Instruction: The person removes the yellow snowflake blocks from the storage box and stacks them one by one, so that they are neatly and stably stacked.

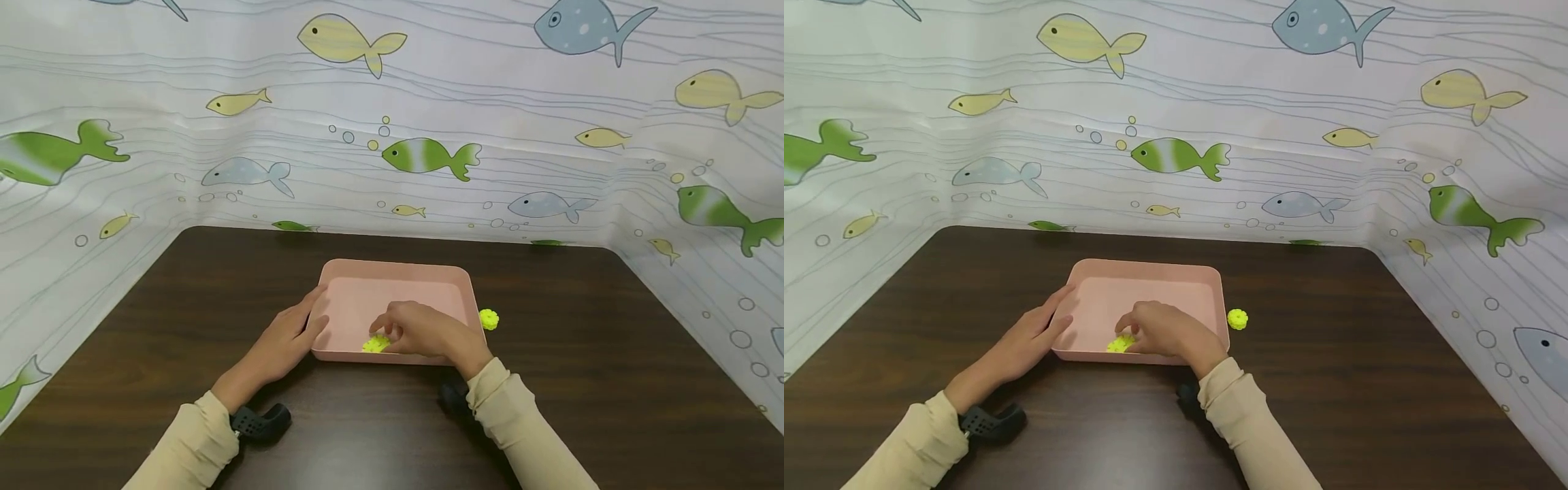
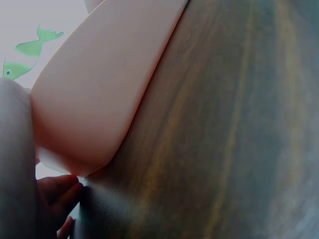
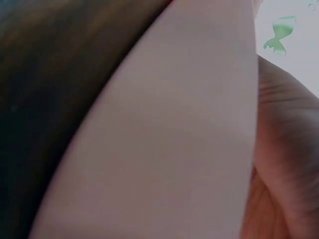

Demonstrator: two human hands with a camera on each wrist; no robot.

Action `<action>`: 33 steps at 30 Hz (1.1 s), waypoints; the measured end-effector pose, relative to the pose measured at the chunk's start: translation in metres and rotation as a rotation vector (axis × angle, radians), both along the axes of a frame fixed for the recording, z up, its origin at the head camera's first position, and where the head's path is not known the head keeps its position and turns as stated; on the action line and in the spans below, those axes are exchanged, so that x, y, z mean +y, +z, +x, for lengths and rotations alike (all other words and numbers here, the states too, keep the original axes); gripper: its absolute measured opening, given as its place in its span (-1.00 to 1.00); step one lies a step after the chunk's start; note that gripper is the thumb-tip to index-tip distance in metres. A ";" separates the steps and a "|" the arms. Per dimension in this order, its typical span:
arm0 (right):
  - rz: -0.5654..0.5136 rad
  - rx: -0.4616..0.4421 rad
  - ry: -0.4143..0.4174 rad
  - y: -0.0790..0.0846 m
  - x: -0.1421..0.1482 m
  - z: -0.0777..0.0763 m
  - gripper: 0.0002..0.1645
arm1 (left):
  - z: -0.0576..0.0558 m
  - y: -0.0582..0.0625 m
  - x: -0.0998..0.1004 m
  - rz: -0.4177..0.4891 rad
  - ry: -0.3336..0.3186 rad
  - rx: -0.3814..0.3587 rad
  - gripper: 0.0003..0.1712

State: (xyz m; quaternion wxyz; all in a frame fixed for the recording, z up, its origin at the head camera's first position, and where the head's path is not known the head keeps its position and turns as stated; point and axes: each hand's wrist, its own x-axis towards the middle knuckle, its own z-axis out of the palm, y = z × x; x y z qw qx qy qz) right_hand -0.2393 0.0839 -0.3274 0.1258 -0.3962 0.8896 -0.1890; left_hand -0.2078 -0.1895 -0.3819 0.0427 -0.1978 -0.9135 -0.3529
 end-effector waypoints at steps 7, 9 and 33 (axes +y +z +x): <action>0.014 0.037 -0.006 -0.004 0.003 -0.002 -0.65 | -0.002 0.000 0.001 -0.007 0.000 0.001 -0.29; 0.021 0.038 -0.029 -0.004 0.004 -0.002 -0.64 | -0.001 0.001 0.001 -0.007 -0.002 -0.002 -0.29; -0.036 0.063 -0.094 -0.006 0.008 -0.003 -0.61 | 0.000 0.002 0.001 -0.002 -0.001 0.009 -0.31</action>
